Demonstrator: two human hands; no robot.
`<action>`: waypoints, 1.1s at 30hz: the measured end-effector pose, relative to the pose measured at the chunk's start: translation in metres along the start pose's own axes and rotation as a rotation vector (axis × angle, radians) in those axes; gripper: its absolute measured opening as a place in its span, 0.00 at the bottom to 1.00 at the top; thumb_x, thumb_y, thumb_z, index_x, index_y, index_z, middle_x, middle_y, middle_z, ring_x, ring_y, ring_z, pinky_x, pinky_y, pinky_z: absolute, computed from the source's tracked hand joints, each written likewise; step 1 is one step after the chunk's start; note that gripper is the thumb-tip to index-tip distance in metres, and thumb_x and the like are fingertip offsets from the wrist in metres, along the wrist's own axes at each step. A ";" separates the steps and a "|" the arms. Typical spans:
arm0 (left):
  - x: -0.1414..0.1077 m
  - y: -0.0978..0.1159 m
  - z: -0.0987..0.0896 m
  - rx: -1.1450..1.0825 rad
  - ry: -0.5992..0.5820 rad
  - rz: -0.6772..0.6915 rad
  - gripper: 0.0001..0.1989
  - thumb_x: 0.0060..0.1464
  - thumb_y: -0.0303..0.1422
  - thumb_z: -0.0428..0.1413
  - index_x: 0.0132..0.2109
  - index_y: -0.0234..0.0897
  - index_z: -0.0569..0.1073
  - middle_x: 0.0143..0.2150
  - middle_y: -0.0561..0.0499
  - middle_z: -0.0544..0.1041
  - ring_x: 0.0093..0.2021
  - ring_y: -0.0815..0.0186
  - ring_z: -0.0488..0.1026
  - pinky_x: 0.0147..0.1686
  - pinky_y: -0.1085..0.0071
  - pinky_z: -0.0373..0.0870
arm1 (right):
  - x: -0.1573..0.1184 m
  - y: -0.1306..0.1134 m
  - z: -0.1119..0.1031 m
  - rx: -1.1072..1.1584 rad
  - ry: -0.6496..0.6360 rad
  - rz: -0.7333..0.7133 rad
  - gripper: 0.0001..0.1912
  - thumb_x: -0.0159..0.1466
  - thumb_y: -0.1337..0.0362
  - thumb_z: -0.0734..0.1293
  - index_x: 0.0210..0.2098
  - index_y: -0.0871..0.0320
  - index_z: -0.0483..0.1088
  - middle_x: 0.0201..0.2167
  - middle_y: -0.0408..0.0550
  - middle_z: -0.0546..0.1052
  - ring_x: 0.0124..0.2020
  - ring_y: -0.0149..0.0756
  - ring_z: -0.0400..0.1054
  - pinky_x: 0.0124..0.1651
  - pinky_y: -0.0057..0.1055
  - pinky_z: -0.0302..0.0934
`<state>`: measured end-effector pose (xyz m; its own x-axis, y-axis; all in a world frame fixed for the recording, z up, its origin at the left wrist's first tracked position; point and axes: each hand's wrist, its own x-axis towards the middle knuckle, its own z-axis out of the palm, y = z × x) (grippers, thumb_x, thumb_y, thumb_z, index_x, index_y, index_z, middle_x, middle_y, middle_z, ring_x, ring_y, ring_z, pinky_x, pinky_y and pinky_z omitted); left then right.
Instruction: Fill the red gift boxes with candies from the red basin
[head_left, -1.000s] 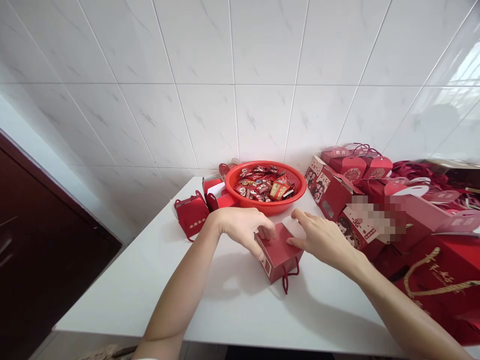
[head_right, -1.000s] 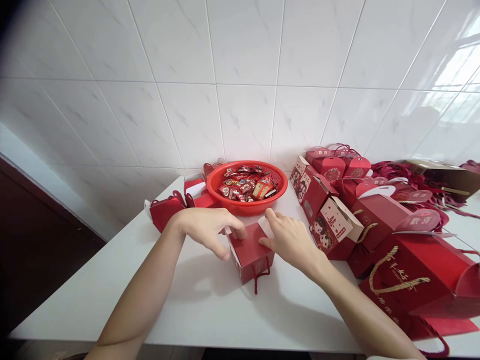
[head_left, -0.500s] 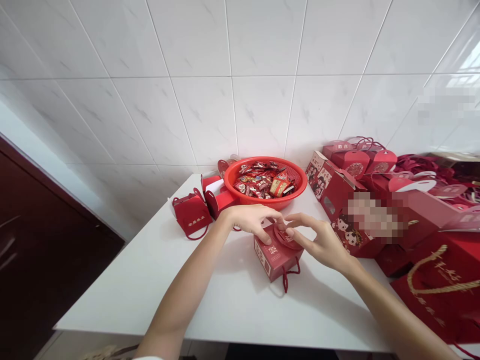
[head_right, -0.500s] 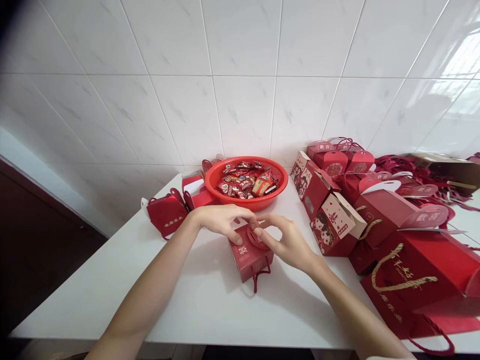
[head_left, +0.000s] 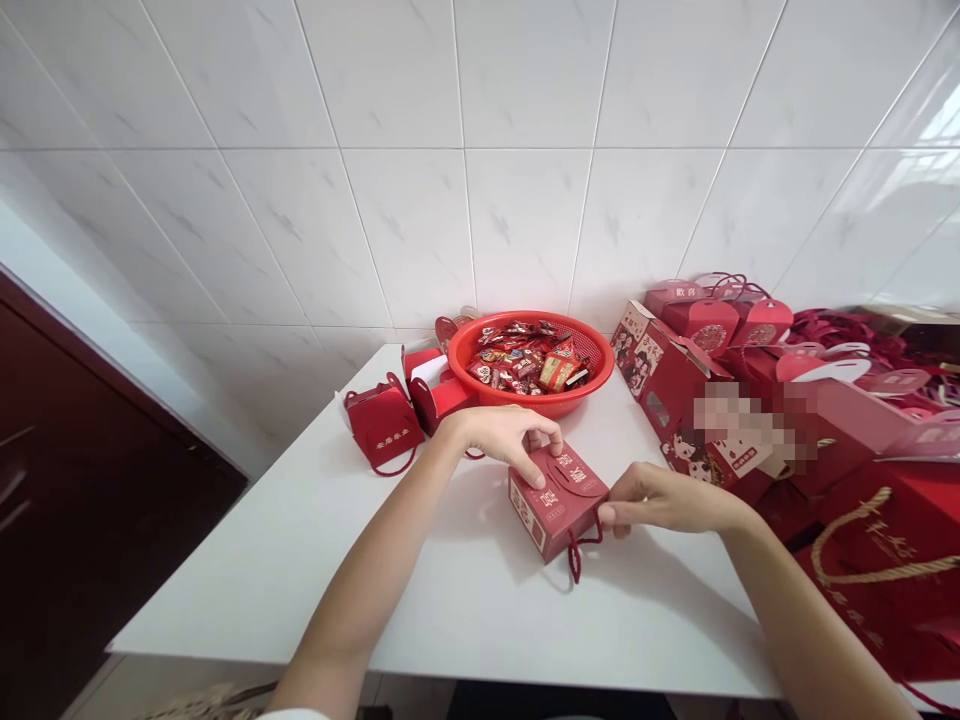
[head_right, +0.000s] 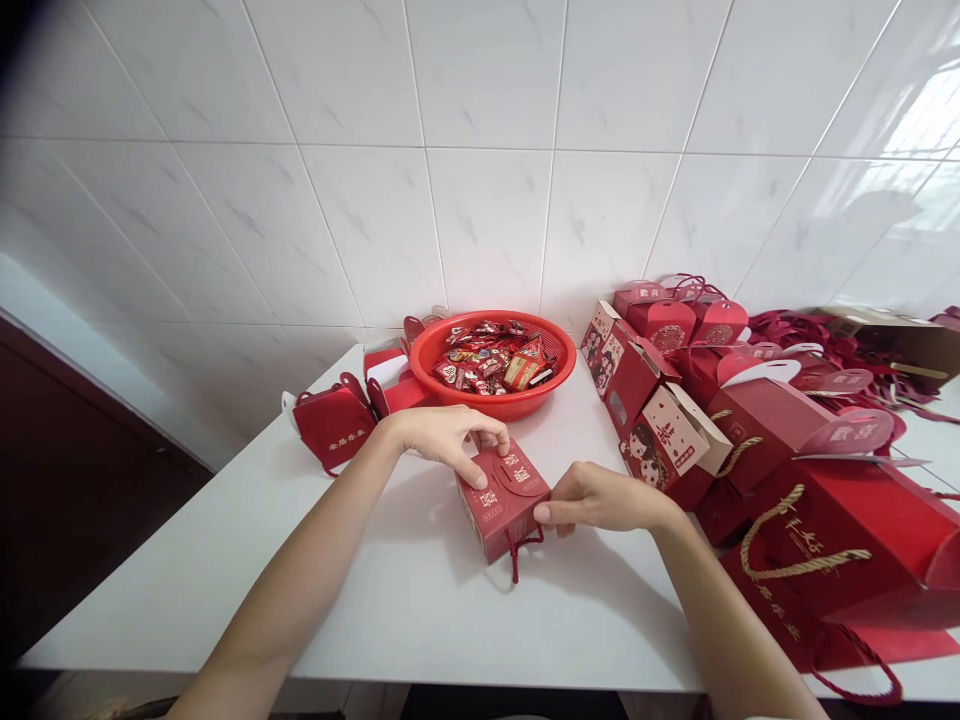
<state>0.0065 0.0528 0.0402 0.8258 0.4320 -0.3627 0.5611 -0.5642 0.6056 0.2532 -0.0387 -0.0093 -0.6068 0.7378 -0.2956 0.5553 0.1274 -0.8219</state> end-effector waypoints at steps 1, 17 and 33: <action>-0.001 0.001 0.000 0.007 0.012 -0.004 0.22 0.43 0.41 0.66 0.46 0.41 0.73 0.40 0.53 0.73 0.39 0.64 0.69 0.35 0.72 0.63 | 0.001 0.002 0.001 0.010 -0.029 -0.020 0.29 0.60 0.41 0.66 0.27 0.63 0.78 0.21 0.45 0.75 0.24 0.30 0.63 0.31 0.28 0.58; 0.004 -0.016 -0.002 -0.124 0.214 -0.174 0.26 0.37 0.46 0.68 0.40 0.39 0.69 0.34 0.54 0.73 0.34 0.64 0.71 0.30 0.72 0.63 | 0.013 -0.007 0.004 0.742 0.334 -0.113 0.20 0.57 0.48 0.72 0.26 0.59 0.69 0.24 0.45 0.73 0.27 0.32 0.67 0.37 0.32 0.64; -0.031 0.009 -0.017 -0.570 0.562 -0.184 0.07 0.46 0.26 0.60 0.33 0.36 0.68 0.26 0.58 0.72 0.29 0.69 0.73 0.35 0.71 0.72 | -0.009 -0.040 -0.021 0.581 0.712 -0.275 0.14 0.57 0.55 0.71 0.35 0.57 0.69 0.33 0.48 0.72 0.33 0.35 0.68 0.40 0.36 0.68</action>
<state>-0.0150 0.0467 0.0691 0.4872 0.8558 -0.1740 0.4445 -0.0715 0.8929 0.2478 -0.0364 0.0363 -0.0791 0.9853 0.1517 -0.0404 0.1489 -0.9880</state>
